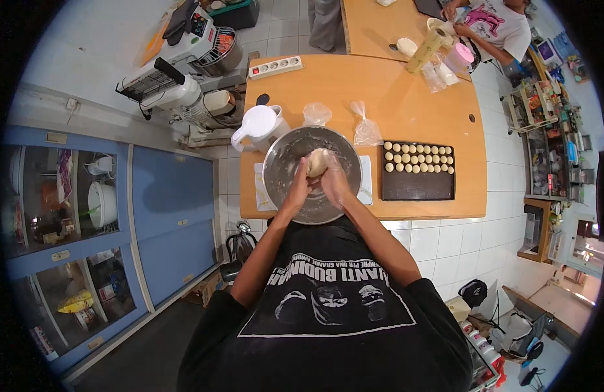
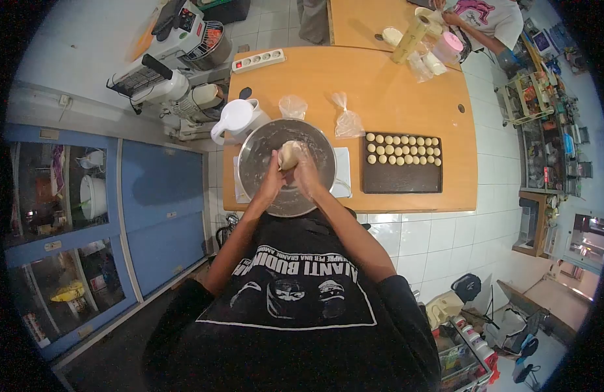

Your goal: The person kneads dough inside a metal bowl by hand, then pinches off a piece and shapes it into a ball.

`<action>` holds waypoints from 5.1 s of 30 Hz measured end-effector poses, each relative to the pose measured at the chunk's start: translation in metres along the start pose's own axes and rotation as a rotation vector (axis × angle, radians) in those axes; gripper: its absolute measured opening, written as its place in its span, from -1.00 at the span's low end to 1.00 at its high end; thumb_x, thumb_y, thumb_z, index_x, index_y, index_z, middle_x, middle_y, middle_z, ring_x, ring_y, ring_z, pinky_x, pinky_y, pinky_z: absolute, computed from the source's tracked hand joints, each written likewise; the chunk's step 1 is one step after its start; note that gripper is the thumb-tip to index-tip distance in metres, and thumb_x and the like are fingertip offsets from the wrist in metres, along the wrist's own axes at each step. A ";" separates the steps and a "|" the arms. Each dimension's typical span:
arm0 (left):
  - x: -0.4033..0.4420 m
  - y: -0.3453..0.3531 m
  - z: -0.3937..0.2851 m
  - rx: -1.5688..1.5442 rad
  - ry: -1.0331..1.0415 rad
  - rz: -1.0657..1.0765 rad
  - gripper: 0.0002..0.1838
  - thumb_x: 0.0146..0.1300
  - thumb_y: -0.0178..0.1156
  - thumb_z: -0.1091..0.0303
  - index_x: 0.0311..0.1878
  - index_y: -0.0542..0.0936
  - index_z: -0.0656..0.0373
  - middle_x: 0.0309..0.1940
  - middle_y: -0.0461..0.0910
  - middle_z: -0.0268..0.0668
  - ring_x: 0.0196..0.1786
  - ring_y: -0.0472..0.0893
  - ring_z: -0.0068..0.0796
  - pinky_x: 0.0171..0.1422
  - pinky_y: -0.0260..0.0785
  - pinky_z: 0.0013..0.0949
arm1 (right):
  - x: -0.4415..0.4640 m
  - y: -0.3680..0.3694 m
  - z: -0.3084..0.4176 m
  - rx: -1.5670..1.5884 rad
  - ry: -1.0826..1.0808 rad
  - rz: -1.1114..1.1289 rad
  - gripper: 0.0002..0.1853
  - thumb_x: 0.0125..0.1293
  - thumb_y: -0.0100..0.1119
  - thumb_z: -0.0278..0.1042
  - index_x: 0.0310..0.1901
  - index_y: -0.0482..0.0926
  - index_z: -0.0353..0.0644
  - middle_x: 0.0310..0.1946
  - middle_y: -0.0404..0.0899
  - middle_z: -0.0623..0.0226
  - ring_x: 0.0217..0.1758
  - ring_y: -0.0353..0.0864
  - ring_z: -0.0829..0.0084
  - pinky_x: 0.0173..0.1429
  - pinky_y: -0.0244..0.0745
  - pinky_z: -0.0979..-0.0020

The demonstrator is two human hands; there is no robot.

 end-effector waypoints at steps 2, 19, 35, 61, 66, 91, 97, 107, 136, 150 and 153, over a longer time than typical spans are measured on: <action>0.006 -0.008 0.005 0.005 -0.032 0.074 -0.35 0.58 -0.12 -0.19 0.46 0.28 0.13 0.26 0.47 -0.26 0.24 0.55 -0.40 0.27 0.51 -0.26 | -0.005 0.002 0.027 -0.612 -0.353 -0.077 -0.65 0.61 -0.04 -0.12 0.20 0.52 -0.15 0.12 0.55 0.32 0.23 0.49 0.42 0.39 0.33 0.29; -0.022 -0.011 -0.048 0.086 0.265 -0.001 -0.65 0.53 0.16 0.14 0.17 0.53 0.20 0.10 0.58 -0.30 0.13 0.55 -0.61 0.21 0.43 -0.42 | -0.010 0.022 0.039 -0.740 -0.266 0.113 -0.65 0.37 0.32 -0.36 0.13 0.53 -0.22 0.08 0.61 0.23 0.17 0.58 0.41 0.25 0.51 0.32; -0.010 0.005 -0.008 -0.217 -0.058 0.199 -0.55 0.62 -0.06 0.15 0.38 0.40 0.24 0.25 0.52 -0.31 0.25 0.52 -0.48 0.38 0.35 -0.29 | -0.035 0.051 0.066 -1.281 -0.699 -0.013 -0.73 0.22 0.29 -0.45 -0.05 0.59 -0.31 -0.12 0.56 -0.03 -0.03 0.59 -0.11 0.10 0.49 0.13; -0.033 0.007 0.016 -0.036 -0.144 0.157 -0.49 0.63 -0.07 0.02 0.44 0.37 0.14 0.15 0.58 -0.34 0.12 0.57 -0.56 0.18 0.47 -0.35 | -0.027 0.034 0.065 -1.352 -0.640 -0.305 -0.69 0.40 0.14 -0.30 -0.43 0.53 -0.36 -0.52 0.50 -0.14 -0.39 0.55 -0.25 -0.27 0.39 -0.07; -0.014 0.000 0.005 -0.113 -0.131 0.120 -0.52 0.63 -0.09 0.05 0.42 0.38 0.15 0.22 0.56 -0.27 0.20 0.57 -0.45 0.24 0.48 -0.25 | -0.039 0.067 0.073 -1.364 -0.843 -0.158 -0.83 0.36 0.13 -0.37 -0.26 0.52 -0.33 -0.34 0.51 -0.07 -0.24 0.55 -0.18 -0.18 0.44 0.00; -0.022 0.021 0.002 0.094 -0.097 0.198 -0.48 0.59 -0.13 -0.18 0.12 0.53 0.10 -0.24 0.62 -0.40 -0.34 0.58 -0.60 -0.34 0.41 -0.47 | -0.029 0.050 0.066 -1.390 -0.814 -0.119 -0.85 0.29 0.14 -0.49 -0.41 0.49 -0.36 -0.54 0.49 -0.06 -0.48 0.53 -0.13 -0.37 0.39 0.06; -0.016 0.004 -0.010 -0.031 -0.108 -0.190 -0.52 0.55 -0.04 -0.20 -0.08 0.59 0.03 -0.42 0.59 -0.51 -0.47 0.51 -0.70 -0.45 0.29 -0.53 | -0.035 0.064 0.072 -1.367 -0.880 -0.087 -0.87 0.34 0.19 -0.42 -0.25 0.51 -0.31 -0.36 0.52 -0.01 -0.32 0.58 -0.12 -0.26 0.46 0.04; -0.005 -0.006 0.003 -0.119 0.052 -0.212 -0.38 0.58 -0.20 -0.23 0.33 0.44 0.08 0.13 0.59 -0.30 0.11 0.64 -0.42 0.09 0.55 -0.22 | -0.043 0.079 0.076 -1.395 -0.984 -0.054 -0.84 0.33 0.21 -0.38 -0.26 0.51 -0.32 -0.30 0.51 -0.04 -0.23 0.57 -0.11 -0.18 0.46 0.02; -0.006 -0.035 -0.027 -0.446 -0.025 -0.239 -0.52 0.46 0.12 -0.20 -0.41 0.48 0.00 -0.54 0.51 -0.35 -0.50 0.58 -0.44 -0.41 0.47 -0.40 | -0.016 0.036 0.071 -0.779 -0.397 -0.029 -0.64 0.59 0.05 -0.15 -0.16 0.70 -0.29 -0.39 0.71 0.35 -0.32 0.65 0.56 -0.20 0.53 0.45; -0.025 0.036 -0.022 -0.478 -0.164 -0.025 -0.21 0.48 -0.16 -0.39 0.40 0.40 0.13 0.32 0.49 -0.25 0.39 0.44 -0.28 0.56 0.15 -0.11 | -0.046 0.094 0.072 -1.530 -0.999 0.137 -0.73 0.18 0.28 -0.38 -0.12 0.52 -0.29 -0.13 0.51 0.03 -0.04 0.49 -0.13 0.13 0.42 -0.02; -0.021 0.029 -0.015 -0.291 -0.105 0.004 -0.23 0.52 -0.24 -0.37 0.48 0.31 0.07 0.38 0.42 -0.26 0.44 0.38 -0.30 0.58 0.11 -0.12 | -0.050 0.097 0.080 -1.490 -1.033 0.092 -0.85 0.24 0.26 -0.39 -0.29 0.51 -0.26 -0.32 0.46 0.04 -0.22 0.48 -0.04 -0.12 0.44 0.06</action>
Point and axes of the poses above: each hand's wrist, its own x-axis towards the middle knuckle, its own y-axis out of the palm, z = x × y, the point moved 9 cm from there along x, towards the middle knuckle
